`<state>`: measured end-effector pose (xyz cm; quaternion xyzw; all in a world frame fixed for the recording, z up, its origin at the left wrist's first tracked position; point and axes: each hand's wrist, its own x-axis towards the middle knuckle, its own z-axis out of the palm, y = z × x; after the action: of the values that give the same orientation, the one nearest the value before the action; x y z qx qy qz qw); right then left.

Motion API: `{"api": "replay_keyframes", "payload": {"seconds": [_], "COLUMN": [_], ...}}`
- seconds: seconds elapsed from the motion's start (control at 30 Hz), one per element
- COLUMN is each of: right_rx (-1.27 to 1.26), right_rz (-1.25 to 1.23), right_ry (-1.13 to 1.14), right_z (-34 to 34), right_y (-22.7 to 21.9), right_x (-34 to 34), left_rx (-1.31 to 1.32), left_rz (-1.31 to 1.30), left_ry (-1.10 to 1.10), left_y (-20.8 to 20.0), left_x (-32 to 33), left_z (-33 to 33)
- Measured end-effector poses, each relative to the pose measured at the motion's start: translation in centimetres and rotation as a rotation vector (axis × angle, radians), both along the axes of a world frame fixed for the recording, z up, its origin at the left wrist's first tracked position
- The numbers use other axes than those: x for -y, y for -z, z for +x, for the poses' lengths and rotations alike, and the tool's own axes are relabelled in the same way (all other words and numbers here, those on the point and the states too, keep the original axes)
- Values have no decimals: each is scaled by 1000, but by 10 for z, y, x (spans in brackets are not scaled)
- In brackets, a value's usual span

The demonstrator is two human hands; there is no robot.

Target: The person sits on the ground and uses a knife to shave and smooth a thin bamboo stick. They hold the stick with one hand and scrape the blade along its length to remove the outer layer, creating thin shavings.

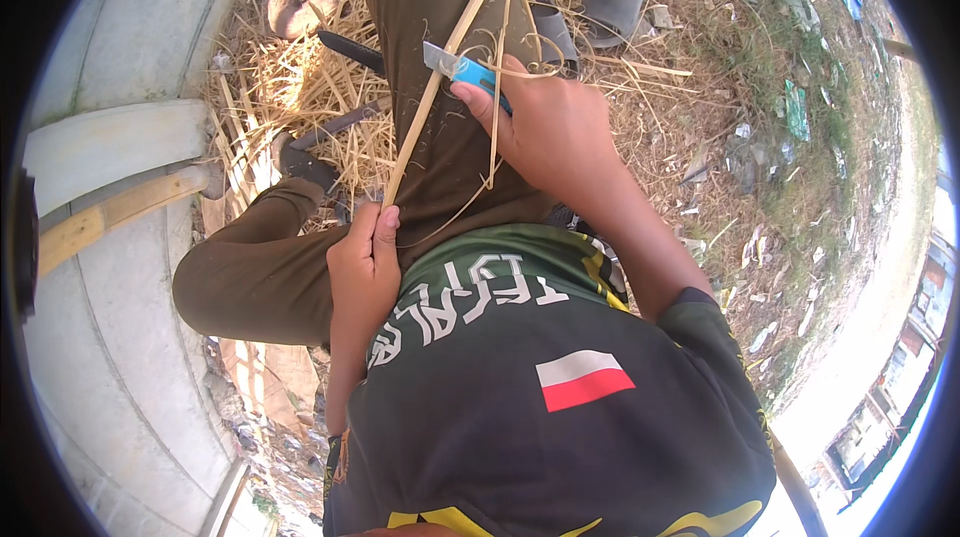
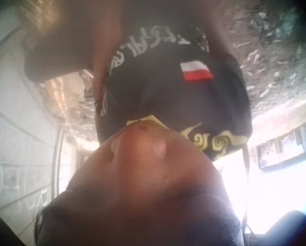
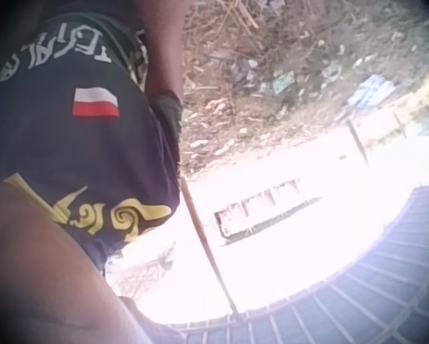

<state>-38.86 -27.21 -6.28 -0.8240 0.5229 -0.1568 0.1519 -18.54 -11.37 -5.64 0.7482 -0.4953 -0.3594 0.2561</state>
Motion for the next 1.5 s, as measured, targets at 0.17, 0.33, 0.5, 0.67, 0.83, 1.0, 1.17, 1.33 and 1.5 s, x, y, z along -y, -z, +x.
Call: {"api": "replay_keyframes", "payload": {"seconds": [0.17,0.33,0.5,0.67,0.83,1.0,1.17,1.33,1.5], "right_rx": [4,-19,-14,-25,26,-31,-23,7,7], "right_rz": [25,58,23,28,29,19,16,25,24], "right_ry": [7,-11,-76,-68,-64,-18,-26,-36,-34], "right_z": [0,1,-2,-2,-6,-2,-3,-3,-1], "right_y": [-2,-8,-9,-8,-5,-3,-4,-6,-7], "right_x": [-1,-1,4,4,4,1,4,3,2], "left_rx": [83,49,-128,-329,-419,-471,-596,-510,-412], "left_rz": [-60,-33,-73,-99,31,64,153,190,173], "left_ry": [-30,-47,-38,1,11,10,-44,-86,-96], "left_y": [12,11,10,15,9,10,11,5,4], "left_x": [-52,-57,-20,21,36,22,-3,-33,-58], "left_z": [16,18,12,2,-2,6,22,31,37]}}
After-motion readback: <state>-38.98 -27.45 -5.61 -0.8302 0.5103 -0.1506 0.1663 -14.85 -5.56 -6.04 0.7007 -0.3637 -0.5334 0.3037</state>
